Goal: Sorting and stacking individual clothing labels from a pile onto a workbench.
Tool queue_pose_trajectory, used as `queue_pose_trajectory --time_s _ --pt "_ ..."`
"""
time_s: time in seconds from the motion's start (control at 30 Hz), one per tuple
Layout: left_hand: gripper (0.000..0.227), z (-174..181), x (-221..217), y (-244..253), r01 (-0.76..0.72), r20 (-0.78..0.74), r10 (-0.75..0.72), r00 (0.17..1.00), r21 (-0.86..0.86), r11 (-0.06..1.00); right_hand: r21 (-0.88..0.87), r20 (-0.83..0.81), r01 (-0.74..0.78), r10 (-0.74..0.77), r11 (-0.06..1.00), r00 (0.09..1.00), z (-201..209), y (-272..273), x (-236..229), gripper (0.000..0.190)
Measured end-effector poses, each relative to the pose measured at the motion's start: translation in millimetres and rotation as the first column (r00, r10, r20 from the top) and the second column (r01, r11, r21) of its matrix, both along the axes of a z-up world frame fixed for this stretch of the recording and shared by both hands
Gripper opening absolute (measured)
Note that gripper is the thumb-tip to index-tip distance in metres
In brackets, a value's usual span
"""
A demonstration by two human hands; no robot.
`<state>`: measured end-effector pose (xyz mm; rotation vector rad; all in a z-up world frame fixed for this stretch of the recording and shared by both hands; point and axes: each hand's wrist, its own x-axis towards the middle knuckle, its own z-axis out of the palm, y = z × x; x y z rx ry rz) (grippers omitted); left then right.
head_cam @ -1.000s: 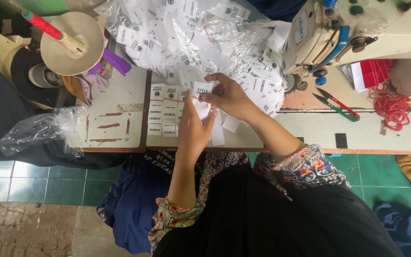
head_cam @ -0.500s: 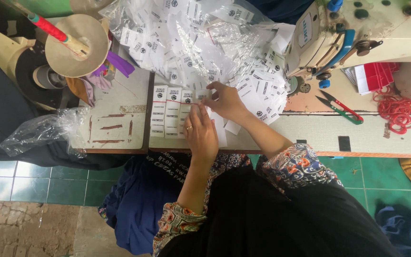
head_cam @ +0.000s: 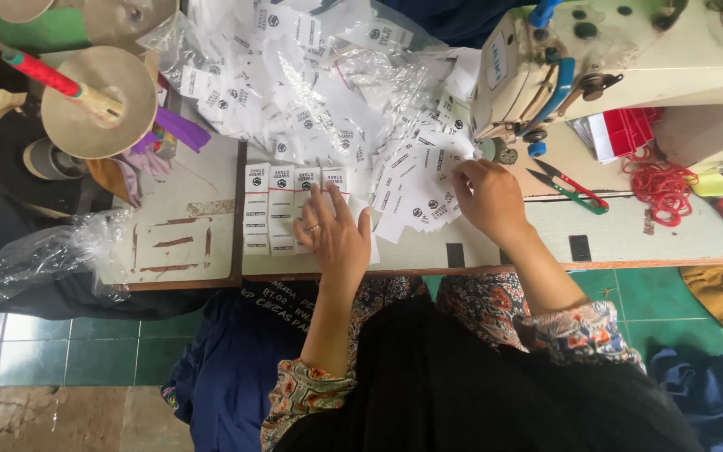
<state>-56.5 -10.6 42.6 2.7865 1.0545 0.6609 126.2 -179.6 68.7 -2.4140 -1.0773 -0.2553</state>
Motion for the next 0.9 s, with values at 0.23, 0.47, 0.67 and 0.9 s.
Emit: queue_pose_trajectory --time_s 0.23,0.47,0.67,0.9 --pt "0.035 -10 31 -21 0.346 0.254 -0.294 0.921 -0.19 0.919 0.083 0.042 0.013 -0.017 0.996 0.999 11 -10 -39 0.01" --pt "0.055 24 55 -23 0.594 0.137 -0.579 0.804 -0.13 0.794 -0.13 0.014 0.135 -0.134 0.982 0.991 -9 -7 -54 0.037" --pt "0.064 35 64 -22 0.675 -0.015 -0.679 0.734 -0.092 0.732 -0.057 -0.03 0.155 -0.157 0.986 0.987 -50 -4 -44 0.028" --pt "0.045 29 61 -18 0.693 0.046 -0.692 0.721 -0.044 0.719 0.001 0.16 0.104 -0.103 0.995 0.982 -56 -10 -44 0.025"
